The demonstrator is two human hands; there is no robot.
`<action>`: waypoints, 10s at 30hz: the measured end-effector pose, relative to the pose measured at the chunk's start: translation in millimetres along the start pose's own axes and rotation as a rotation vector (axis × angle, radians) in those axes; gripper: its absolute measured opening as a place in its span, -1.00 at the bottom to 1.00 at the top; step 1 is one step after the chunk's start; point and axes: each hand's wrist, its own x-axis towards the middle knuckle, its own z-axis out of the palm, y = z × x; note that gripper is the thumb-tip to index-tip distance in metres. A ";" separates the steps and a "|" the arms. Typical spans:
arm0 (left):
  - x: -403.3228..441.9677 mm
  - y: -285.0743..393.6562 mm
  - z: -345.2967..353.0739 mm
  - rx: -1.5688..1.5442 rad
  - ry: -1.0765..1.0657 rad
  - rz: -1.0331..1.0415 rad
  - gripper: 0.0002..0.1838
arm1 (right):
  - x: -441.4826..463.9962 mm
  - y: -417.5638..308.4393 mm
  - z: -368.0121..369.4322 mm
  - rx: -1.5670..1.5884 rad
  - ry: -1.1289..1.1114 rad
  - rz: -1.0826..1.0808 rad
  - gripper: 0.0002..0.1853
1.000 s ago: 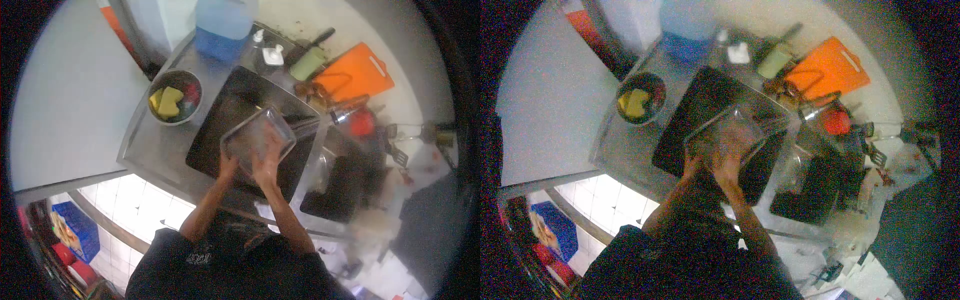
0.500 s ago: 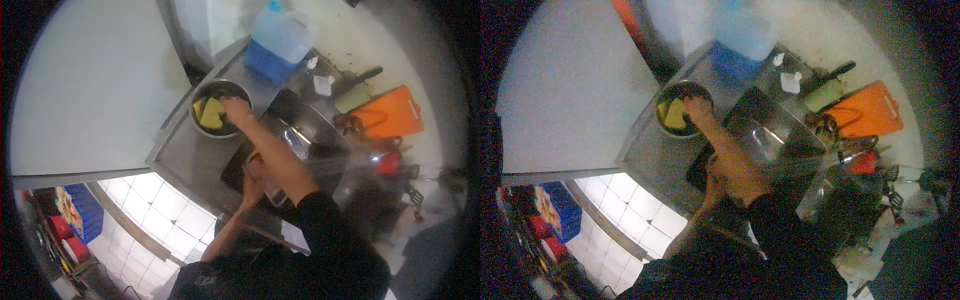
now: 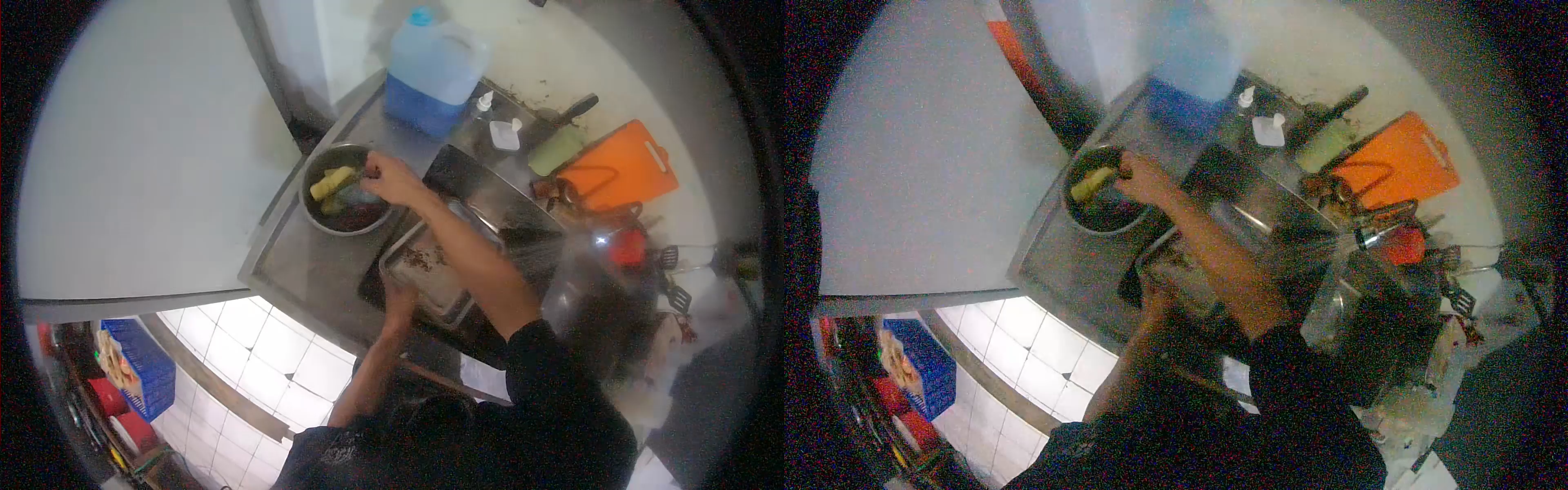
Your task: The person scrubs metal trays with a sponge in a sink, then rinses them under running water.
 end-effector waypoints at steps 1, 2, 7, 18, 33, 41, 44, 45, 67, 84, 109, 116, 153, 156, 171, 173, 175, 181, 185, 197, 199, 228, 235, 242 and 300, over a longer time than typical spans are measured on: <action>0.4 -2.3 -2.6 0.048 0.013 0.004 -0.18 | -5.9 -5.1 -4.3 0.101 0.016 0.007 -0.56; 1.1 -4.0 -6.3 0.150 -0.002 0.049 -0.19 | -10.9 -10.4 -9.3 0.206 0.029 0.077 -0.50; -31.1 91.5 21.3 0.019 0.061 -0.154 -0.19 | -58.3 -34.4 -34.3 0.731 0.220 0.278 -0.21; -23.6 47.5 25.5 0.028 -0.094 -0.119 -0.21 | -228.7 110.7 72.2 -0.342 0.585 0.219 -0.46; -34.2 16.8 47.0 0.147 -0.398 0.134 -0.32 | -286.9 94.8 12.7 0.405 0.397 0.691 -0.60; -51.7 33.8 52.4 0.224 -0.338 -0.069 -0.27 | -303.0 150.0 77.6 -0.115 0.615 0.440 -0.63; -36.8 -16.6 26.9 0.331 -0.370 0.078 -0.24 | -291.8 167.2 81.3 0.392 0.623 0.610 -0.69; -32.3 -15.4 24.3 0.315 -0.371 0.049 -0.23 | -288.8 167.7 90.0 0.586 0.669 0.636 -0.72; -59.6 19.6 37.7 0.394 -0.225 0.005 -0.24 | -273.4 168.5 90.9 0.027 0.540 0.598 -0.60; -34.7 -21.7 0.0 0.273 -0.249 -0.083 -0.14 | -334.1 137.2 17.8 -0.383 0.971 0.504 -0.67; -59.5 22.7 47.2 0.043 -0.334 -0.204 -0.27 | -327.2 97.9 46.3 -0.100 0.463 0.603 -0.52; -64.7 43.6 53.9 0.047 -0.423 -0.116 -0.37 | -323.6 68.2 65.8 0.157 0.379 0.593 -0.51; -49.8 12.4 8.8 0.217 -0.276 0.066 -0.16 | -343.3 195.9 97.5 0.132 0.562 0.680 -0.66; -44.9 38.7 40.5 0.301 -0.321 0.132 -0.24 | -331.8 190.2 148.6 0.157 0.703 0.478 -0.62; -58.3 27.5 36.7 0.269 -0.281 -0.103 -0.28 | -340.8 104.1 64.4 0.407 0.527 0.466 -0.40; -59.1 32.5 49.0 0.210 -0.303 -0.146 -0.29 | -345.7 94.8 75.1 0.037 0.556 0.208 -0.43; -65.4 38.7 58.5 0.137 -0.302 -0.175 -0.31 | -357.2 74.1 64.5 -0.126 0.465 0.209 -0.45; -56.6 22.0 48.3 0.104 -0.315 -0.192 -0.41 | -369.2 120.3 59.4 -0.084 0.633 0.573 -0.49; -41.8 19.0 38.9 0.248 -0.353 -0.116 -0.40 | -377.0 131.2 35.6 0.151 0.738 0.680 -0.54; -2.4 -2.7 -20.6 -0.078 -0.137 -0.228 -0.71 | -393.6 94.3 -52.2 0.232 0.884 0.555 -0.66; 22.1 -36.8 -78.2 -0.149 -0.269 -0.045 -0.77 | -399.5 140.7 -96.6 0.215 1.118 0.657 -0.62; -91.8 87.2 -63.3 -0.013 0.045 -0.017 -0.48 | -355.9 347.8 -203.0 0.000 1.302 0.436 -0.54; -86.8 88.2 -64.4 0.135 -0.063 -0.042 -0.51 | -363.7 260.9 -76.4 0.323 1.691 0.487 -0.42; -58.7 95.0 -38.9 0.294 -0.297 -0.069 -0.54 | -387.3 70.9 40.1 0.701 1.848 0.225 -0.60; -48.0 -5.6 16.4 -0.015 -0.192 -0.156 -0.26 | -274.0 106.3 88.5 0.047 0.532 0.175 -0.59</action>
